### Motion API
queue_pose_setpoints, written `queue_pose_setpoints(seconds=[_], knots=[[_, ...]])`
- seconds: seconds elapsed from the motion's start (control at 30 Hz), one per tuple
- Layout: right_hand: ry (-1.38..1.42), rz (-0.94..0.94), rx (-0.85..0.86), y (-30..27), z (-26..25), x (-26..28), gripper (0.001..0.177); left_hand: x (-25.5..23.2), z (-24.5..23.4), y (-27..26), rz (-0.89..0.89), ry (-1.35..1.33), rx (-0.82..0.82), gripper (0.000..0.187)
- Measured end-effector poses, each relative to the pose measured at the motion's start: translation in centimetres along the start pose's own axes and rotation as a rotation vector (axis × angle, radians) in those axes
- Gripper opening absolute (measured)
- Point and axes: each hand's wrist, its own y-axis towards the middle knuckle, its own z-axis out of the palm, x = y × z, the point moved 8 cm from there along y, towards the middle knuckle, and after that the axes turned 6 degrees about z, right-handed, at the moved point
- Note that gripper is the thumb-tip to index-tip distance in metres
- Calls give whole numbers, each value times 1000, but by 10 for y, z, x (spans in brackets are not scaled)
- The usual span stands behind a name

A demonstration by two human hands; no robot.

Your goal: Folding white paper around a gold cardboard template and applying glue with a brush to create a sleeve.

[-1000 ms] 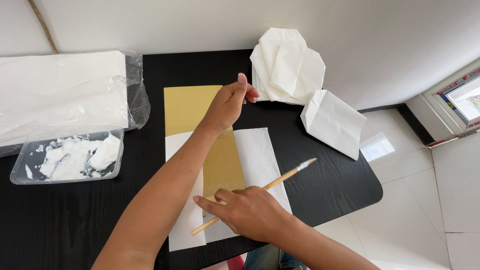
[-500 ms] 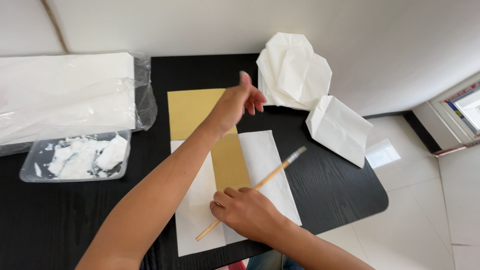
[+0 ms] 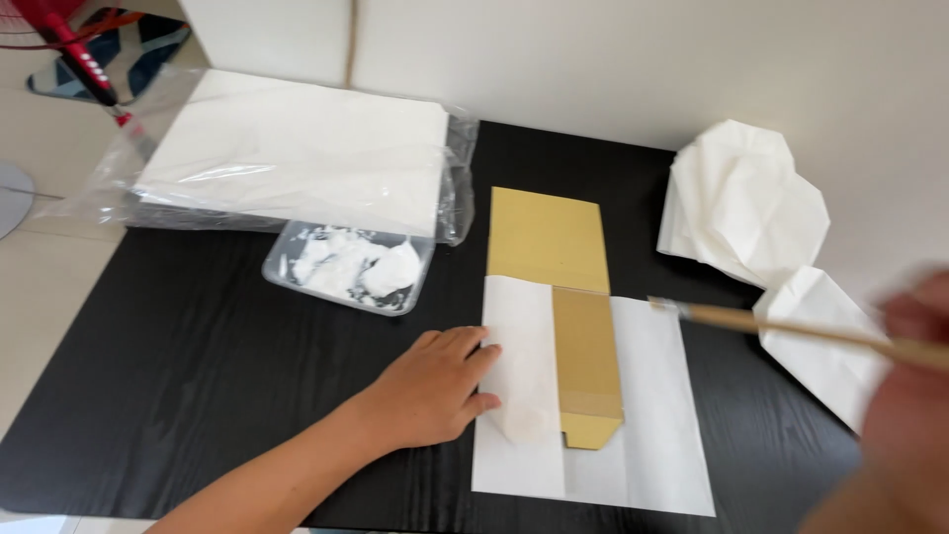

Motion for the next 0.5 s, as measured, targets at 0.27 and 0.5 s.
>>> queue_pose_setpoints(seconds=[0.27, 0.5], knots=[[200, 259, 306, 23, 289, 152, 35, -2, 28, -2, 115, -3, -79, 72], [286, 733, 419, -7, 364, 93, 36, -3, 36, -1, 93, 13, -36, 73]])
